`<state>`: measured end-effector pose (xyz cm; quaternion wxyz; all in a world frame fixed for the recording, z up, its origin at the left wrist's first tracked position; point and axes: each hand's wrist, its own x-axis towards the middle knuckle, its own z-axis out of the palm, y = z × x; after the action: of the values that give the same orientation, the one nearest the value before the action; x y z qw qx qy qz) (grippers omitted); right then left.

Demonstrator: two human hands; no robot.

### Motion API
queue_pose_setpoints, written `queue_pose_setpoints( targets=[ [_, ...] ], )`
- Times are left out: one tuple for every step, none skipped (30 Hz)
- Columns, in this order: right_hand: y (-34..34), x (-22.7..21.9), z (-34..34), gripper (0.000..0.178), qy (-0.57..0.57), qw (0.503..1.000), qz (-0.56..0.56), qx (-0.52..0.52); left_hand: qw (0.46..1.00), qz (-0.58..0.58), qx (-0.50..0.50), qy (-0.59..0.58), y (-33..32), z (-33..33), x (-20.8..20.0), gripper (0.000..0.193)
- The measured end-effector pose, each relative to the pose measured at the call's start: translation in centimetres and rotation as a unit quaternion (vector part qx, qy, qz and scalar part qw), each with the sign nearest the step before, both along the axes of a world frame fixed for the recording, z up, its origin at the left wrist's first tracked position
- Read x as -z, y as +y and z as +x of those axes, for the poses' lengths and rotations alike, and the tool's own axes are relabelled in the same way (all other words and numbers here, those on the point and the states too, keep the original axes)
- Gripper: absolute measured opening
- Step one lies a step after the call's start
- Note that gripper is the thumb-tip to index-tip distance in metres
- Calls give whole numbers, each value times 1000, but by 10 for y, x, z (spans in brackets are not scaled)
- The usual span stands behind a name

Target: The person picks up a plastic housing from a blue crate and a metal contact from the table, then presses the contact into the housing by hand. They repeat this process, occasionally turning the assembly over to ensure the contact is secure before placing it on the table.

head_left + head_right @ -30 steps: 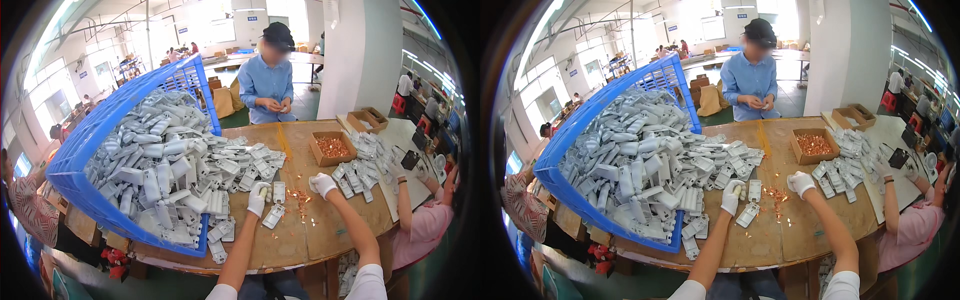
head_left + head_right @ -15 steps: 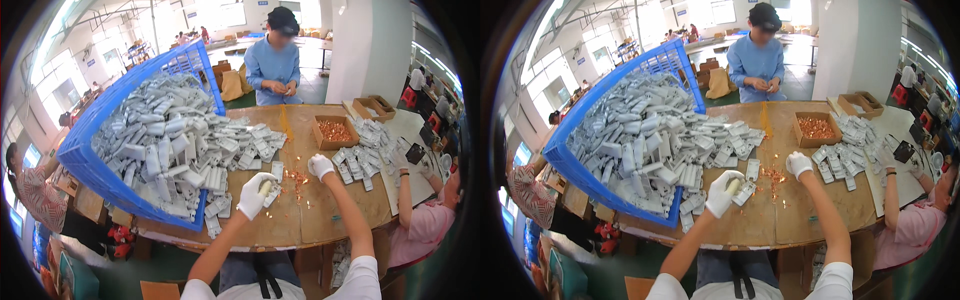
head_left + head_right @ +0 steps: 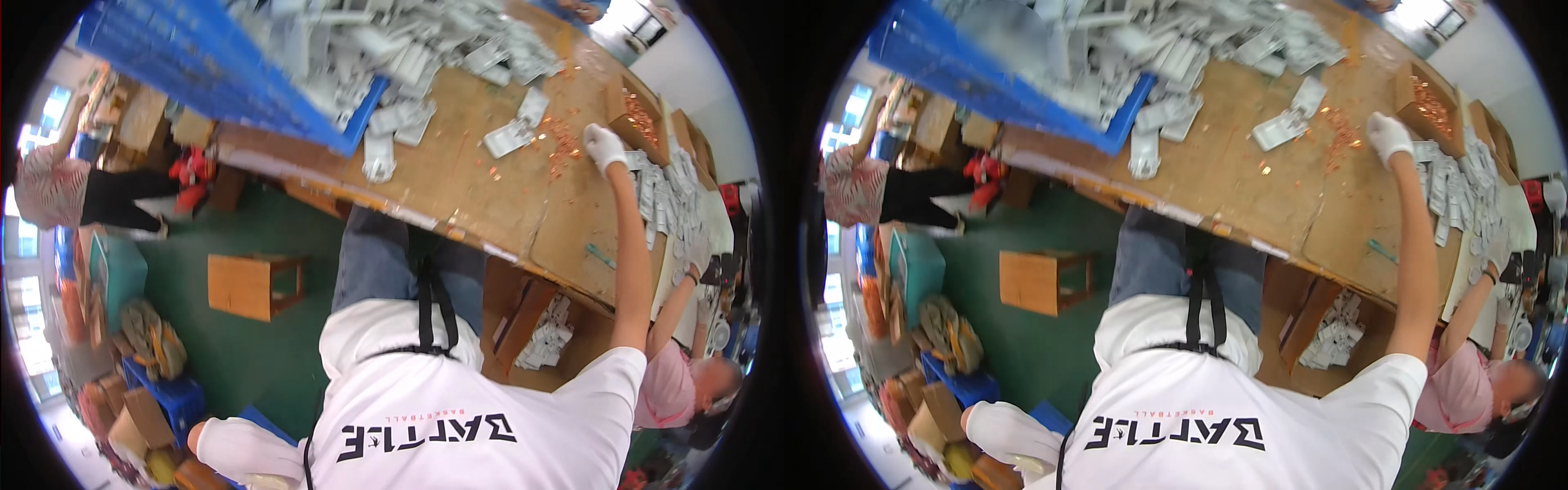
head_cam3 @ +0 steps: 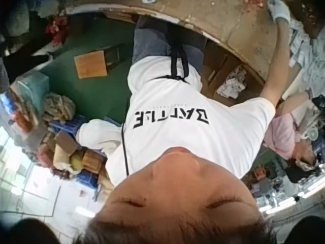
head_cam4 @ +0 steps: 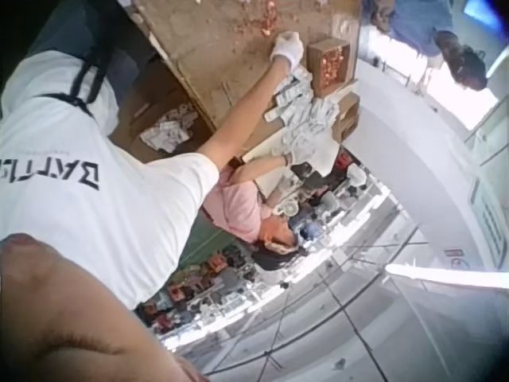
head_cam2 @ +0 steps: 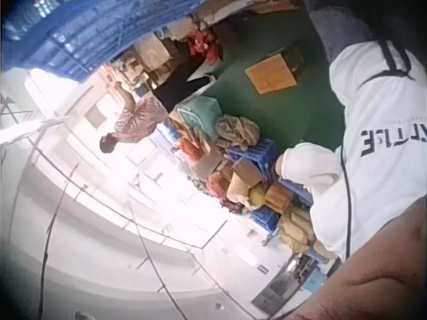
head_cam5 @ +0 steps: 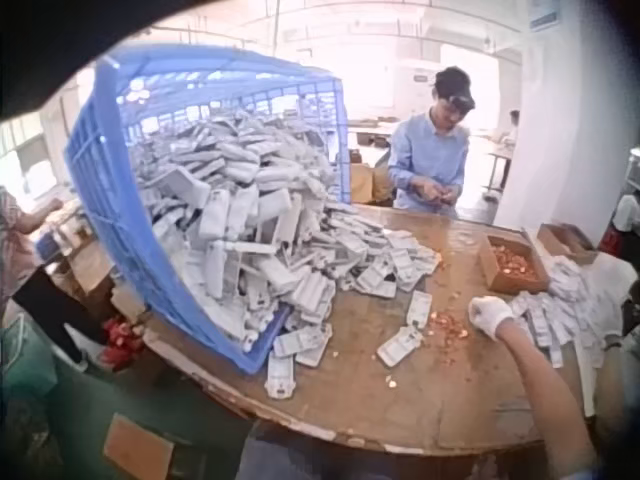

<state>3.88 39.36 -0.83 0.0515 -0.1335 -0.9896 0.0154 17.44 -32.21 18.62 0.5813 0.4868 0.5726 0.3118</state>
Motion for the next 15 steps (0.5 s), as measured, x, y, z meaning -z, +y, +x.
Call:
queue_pose_setpoints(
  targets=[
    [10, 3, 4, 10, 9, 1000, 3, -19, 999, -23, -31, -8, -5, 13, -1, 23],
    [7, 2, 5, 9, 20, 999, -13, -23, 997, -47, -62, -16, -12, 26, -2, 25],
    [5, 0, 6, 10, 23, 999, -17, -24, 993, -70, -88, -23, -18, 38, -1, 26],
    [-5, -3, 7, 10, 22, 999, -36, -15, 989, -96, -114, -22, -21, 51, -5, 28],
    [-6, 2, 9, 10, 13, 999, -34, -16, 984, -118, -133, -21, -25, 59, -3, 30],
    [-3, 6, 10, 11, 19, 998, -54, -16, 968, -105, -225, -39, -27, 80, 5, 37],
    [3, 11, 14, 11, 25, 997, -74, -12, 969, -104, -219, -46, -24, 93, 7, 37],
    [2, 8, 8, 13, 8, 997, -72, -15, 945, -101, -307, -47, -1, 85, -9, 49],
    [0, 0, 6, 14, -6, 997, -70, -18, 917, -94, -384, -51, -13, 104, -7, 65],
    [-7, -16, 8, 15, -4, 998, -61, -20, 921, -63, -379, -61, -30, 126, 22, 65],
    [-14, -23, 8, 16, -9, 999, -46, -10, 862, -39, -505, -13, -31, 143, 38, 79],
    [-22, -28, 7, 17, -6, 1000, 5, -14, 784, -14, -619, 33, -26, 152, 50, 94],
    [5, -9, 17, 18, -13, 999, 30, -1, 701, 4, -709, 77, 2, 141, 58, 108],
    [4, 13, 5, 18, -1, 999, 31, -12, 621, 9, -767, 162, 29, 127, 54, 110],
    [5, 14, 11, 15, 15, 999, 24, -20, 551, 26, -792, 263, 40, 115, 68, 92]
  ],
)
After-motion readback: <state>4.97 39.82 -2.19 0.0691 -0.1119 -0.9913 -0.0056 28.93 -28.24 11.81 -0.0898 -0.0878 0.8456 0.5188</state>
